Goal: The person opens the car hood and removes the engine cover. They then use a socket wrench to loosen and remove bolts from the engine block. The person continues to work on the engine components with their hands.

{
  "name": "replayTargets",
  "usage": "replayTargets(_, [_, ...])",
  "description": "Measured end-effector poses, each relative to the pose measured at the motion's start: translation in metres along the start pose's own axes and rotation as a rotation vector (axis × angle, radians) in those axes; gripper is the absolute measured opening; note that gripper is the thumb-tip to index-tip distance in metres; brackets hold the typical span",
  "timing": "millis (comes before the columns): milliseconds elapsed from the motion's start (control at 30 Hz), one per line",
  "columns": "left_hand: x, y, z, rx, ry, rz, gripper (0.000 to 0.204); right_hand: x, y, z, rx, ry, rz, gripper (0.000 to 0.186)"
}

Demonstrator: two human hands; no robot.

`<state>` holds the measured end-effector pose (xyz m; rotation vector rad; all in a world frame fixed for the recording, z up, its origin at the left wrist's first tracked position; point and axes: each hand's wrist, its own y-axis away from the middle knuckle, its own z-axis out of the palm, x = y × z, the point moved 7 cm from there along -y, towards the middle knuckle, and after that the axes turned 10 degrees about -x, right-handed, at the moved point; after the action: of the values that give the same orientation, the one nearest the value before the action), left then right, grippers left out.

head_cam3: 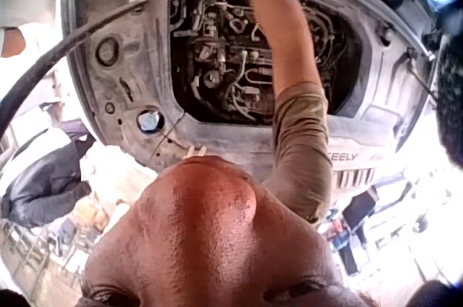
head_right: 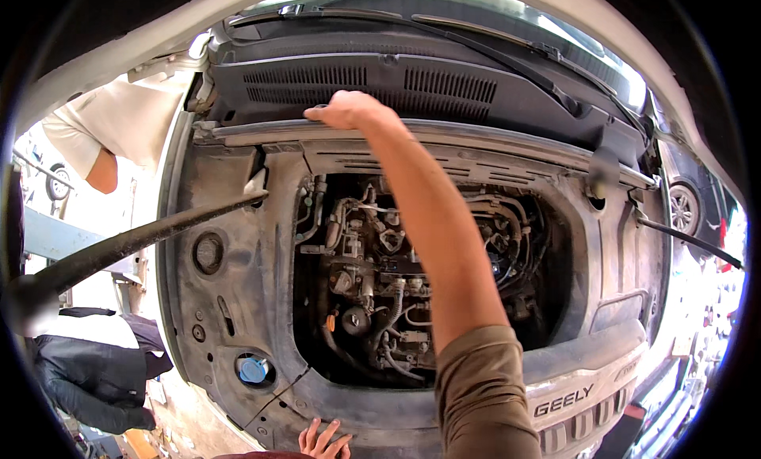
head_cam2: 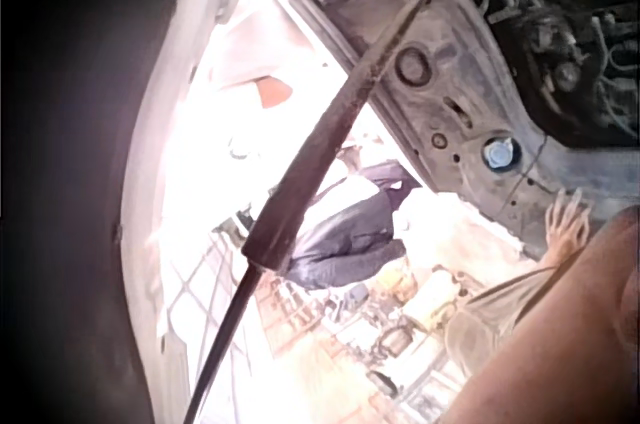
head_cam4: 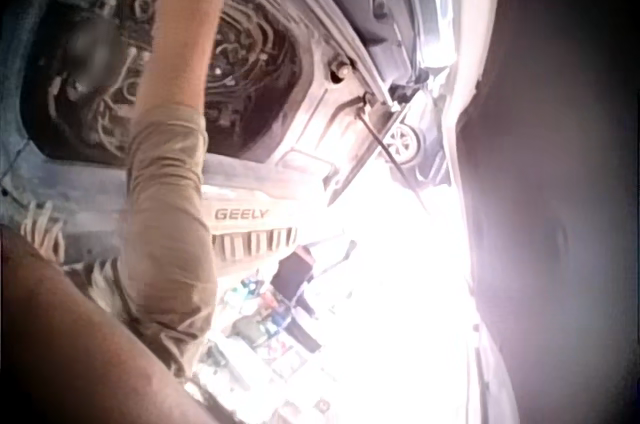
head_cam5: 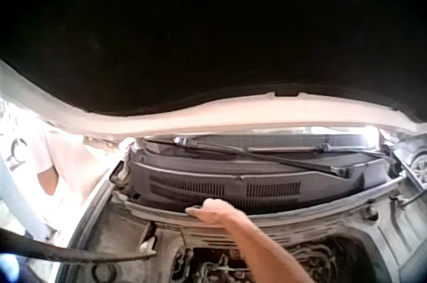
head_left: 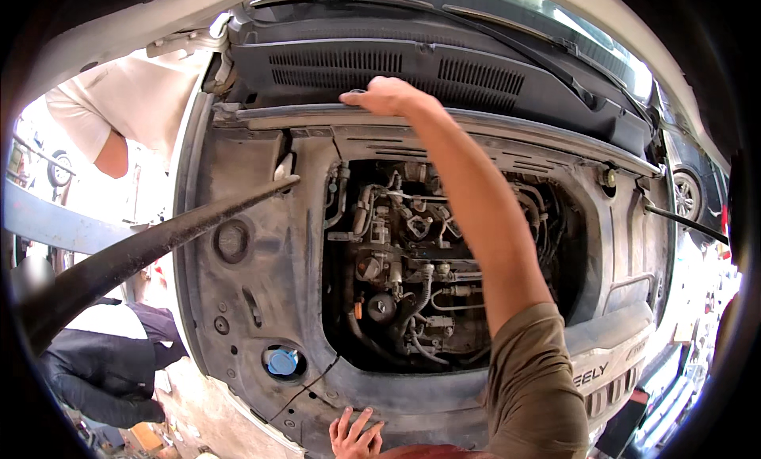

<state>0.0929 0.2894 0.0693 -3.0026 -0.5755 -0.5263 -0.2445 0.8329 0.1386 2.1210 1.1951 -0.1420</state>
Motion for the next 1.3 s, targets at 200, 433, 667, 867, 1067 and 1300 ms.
replayTargets(200, [-0.004, 0.005, 0.0, 0.029, -0.01, 0.037, 0.034, 0.093, 0.058, -0.018, 0.06, -0.03, 0.169, 0.087])
replayTargets(433, [-0.003, 0.004, -0.002, -0.079, 0.014, 0.052, 0.035, 0.1, 0.058, -0.028, 0.23, 0.133, -0.027, 0.081])
replayTargets(667, [0.001, 0.002, -0.004, -0.012, 0.04, -0.028, 0.028, 0.137, 0.078, -0.037, 0.199, 0.144, 0.078, 0.067])
replayTargets(867, [-0.006, 0.005, 0.011, 0.001, 0.101, -0.05, 0.026, 0.141, 0.061, -0.038, 0.147, 0.033, 0.115, 0.049])
replayTargets(1067, [0.0, -0.004, -0.016, -0.115, 0.098, -0.037, 0.031, 0.127, 0.063, -0.033, 0.076, 0.085, 0.291, 0.057])
replayTargets(1300, [-0.004, 0.001, -0.005, -0.111, 0.167, -0.068, 0.032, 0.147, 0.046, -0.04, -0.015, 0.187, 0.033, 0.045])
